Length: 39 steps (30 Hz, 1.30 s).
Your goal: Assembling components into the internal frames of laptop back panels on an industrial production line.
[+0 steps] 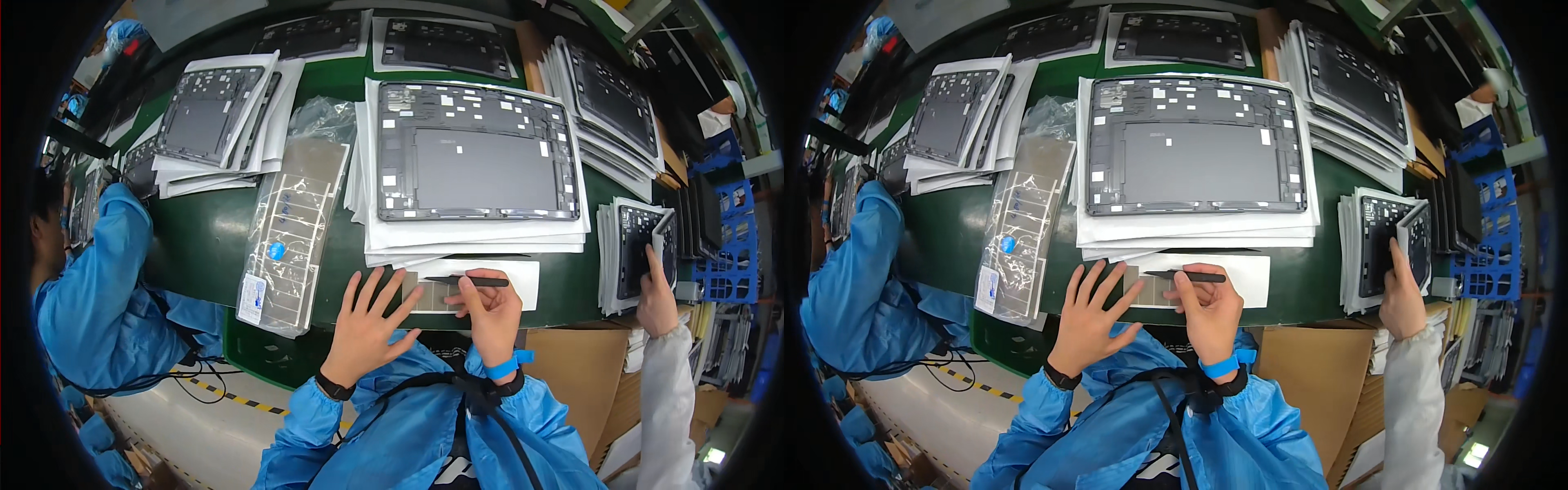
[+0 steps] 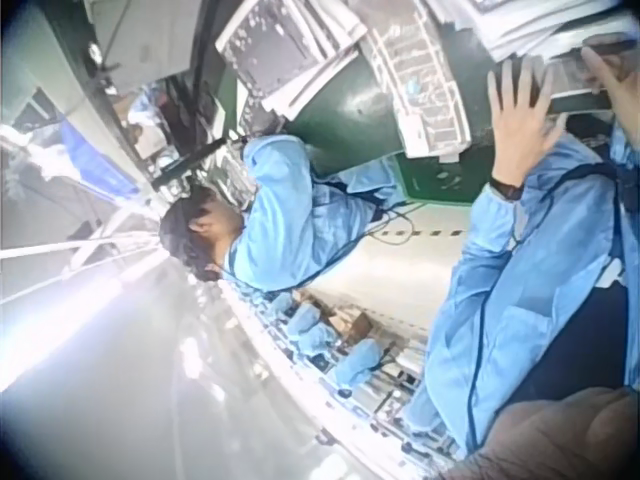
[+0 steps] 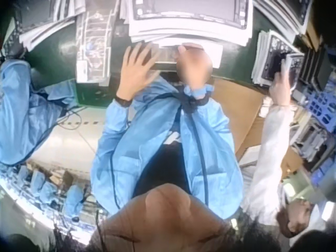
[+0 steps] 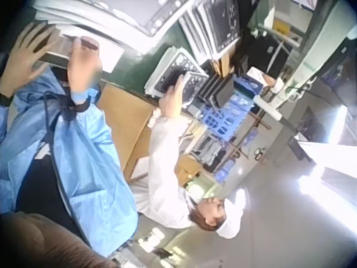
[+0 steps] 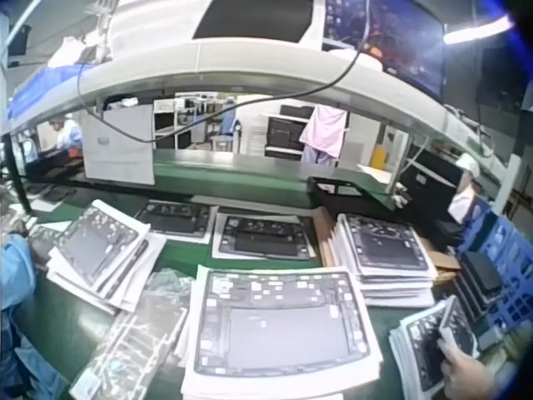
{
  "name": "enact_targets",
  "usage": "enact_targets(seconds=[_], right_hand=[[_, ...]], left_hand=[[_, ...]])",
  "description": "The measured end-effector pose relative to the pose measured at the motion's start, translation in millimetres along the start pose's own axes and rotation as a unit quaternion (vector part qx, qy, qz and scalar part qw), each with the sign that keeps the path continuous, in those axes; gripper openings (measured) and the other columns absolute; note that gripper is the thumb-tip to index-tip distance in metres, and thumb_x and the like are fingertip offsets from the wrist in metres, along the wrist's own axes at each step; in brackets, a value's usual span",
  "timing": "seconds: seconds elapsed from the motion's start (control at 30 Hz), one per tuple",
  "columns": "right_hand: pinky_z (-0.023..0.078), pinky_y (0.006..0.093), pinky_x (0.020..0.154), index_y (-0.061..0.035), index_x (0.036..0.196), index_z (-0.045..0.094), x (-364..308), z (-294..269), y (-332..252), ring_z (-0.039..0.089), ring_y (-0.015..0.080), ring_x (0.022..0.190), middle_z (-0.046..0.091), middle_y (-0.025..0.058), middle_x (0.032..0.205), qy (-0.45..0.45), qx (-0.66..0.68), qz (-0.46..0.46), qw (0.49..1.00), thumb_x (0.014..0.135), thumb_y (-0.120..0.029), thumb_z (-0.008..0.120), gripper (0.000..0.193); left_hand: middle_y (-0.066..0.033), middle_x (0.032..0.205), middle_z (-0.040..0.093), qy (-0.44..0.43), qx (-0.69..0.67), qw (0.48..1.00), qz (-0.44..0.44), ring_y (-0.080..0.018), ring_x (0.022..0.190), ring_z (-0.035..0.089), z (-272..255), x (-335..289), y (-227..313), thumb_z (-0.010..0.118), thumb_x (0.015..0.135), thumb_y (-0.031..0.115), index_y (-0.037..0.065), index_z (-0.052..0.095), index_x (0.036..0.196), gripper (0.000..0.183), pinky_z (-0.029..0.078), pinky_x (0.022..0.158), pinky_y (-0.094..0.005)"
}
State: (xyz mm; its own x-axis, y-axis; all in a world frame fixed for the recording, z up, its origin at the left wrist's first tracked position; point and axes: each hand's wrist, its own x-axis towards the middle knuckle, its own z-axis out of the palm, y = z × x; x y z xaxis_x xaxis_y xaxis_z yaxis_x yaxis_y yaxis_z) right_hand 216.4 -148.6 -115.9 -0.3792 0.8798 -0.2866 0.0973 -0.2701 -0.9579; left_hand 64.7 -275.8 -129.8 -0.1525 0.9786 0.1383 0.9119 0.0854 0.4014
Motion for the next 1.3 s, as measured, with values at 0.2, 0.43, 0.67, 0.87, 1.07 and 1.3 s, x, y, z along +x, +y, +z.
enact_targets(seconds=[0.2,0.43,0.67,0.87,1.07,1.3], right_hand=[[0.043,0.0191,0.047,0.0019,0.109,0.056,0,15,5,0.070,0.0155,0.063,0.070,0.0114,0.088,0.029,-0.070,-0.003,0.997,0.094,-0.011,0.067,0.023],[0.046,0.0216,0.051,0.0046,0.106,0.059,4,21,3,0.066,0.0127,0.059,0.069,0.0112,0.086,0.026,-0.050,0.018,0.998,0.093,-0.009,0.069,0.022],[0.053,0.0226,0.061,0.0046,0.106,0.060,0,24,9,0.071,0.0165,0.073,0.070,0.0128,0.090,0.039,-0.050,0.000,0.998,0.092,-0.006,0.069,0.019],[0.056,0.0255,0.075,0.0048,0.105,0.061,-3,22,13,0.073,0.0219,0.088,0.071,0.0145,0.095,0.052,-0.042,-0.044,0.997,0.092,-0.004,0.069,0.018],[0.057,0.0271,0.076,0.0051,0.106,0.062,-2,15,14,0.073,0.0213,0.087,0.072,0.0144,0.095,0.039,-0.073,-0.069,0.994,0.092,-0.004,0.069,0.018],[0.057,0.0269,0.077,0.0059,0.106,0.064,1,14,11,0.073,0.0208,0.088,0.073,0.0148,0.094,0.001,-0.079,-0.049,0.996,0.091,-0.001,0.068,0.017]], left_hand=[[-0.0072,0.150,0.045,-0.022,-0.011,1.000,0.008,-0.0313,0.137,0.041,-3,3,-9,0.072,0.080,0.041,0.021,0.056,0.138,0.064,0.027,0.114,-0.0573],[-0.0056,0.149,0.045,-0.031,-0.010,0.999,0.008,-0.0305,0.136,0.041,-1,4,-13,0.072,0.078,0.042,0.021,0.056,0.138,0.066,0.028,0.112,-0.0590],[-0.0053,0.149,0.045,-0.036,-0.018,0.999,0.003,-0.0302,0.136,0.041,2,2,-13,0.072,0.078,0.040,0.021,0.056,0.138,0.065,0.028,0.112,-0.0586],[-0.0052,0.148,0.046,-0.036,-0.019,0.999,-0.002,-0.0298,0.135,0.042,0,2,-14,0.072,0.079,0.039,0.021,0.057,0.137,0.063,0.028,0.112,-0.0584],[-0.0051,0.148,0.047,-0.033,-0.020,0.999,-0.003,-0.0298,0.134,0.043,0,3,-14,0.072,0.079,0.039,0.021,0.056,0.138,0.063,0.029,0.112,-0.0580],[-0.0047,0.148,0.046,-0.040,-0.022,0.999,-0.005,-0.0293,0.135,0.042,-1,3,-14,0.072,0.079,0.038,0.021,0.056,0.138,0.063,0.028,0.112,-0.0580]])
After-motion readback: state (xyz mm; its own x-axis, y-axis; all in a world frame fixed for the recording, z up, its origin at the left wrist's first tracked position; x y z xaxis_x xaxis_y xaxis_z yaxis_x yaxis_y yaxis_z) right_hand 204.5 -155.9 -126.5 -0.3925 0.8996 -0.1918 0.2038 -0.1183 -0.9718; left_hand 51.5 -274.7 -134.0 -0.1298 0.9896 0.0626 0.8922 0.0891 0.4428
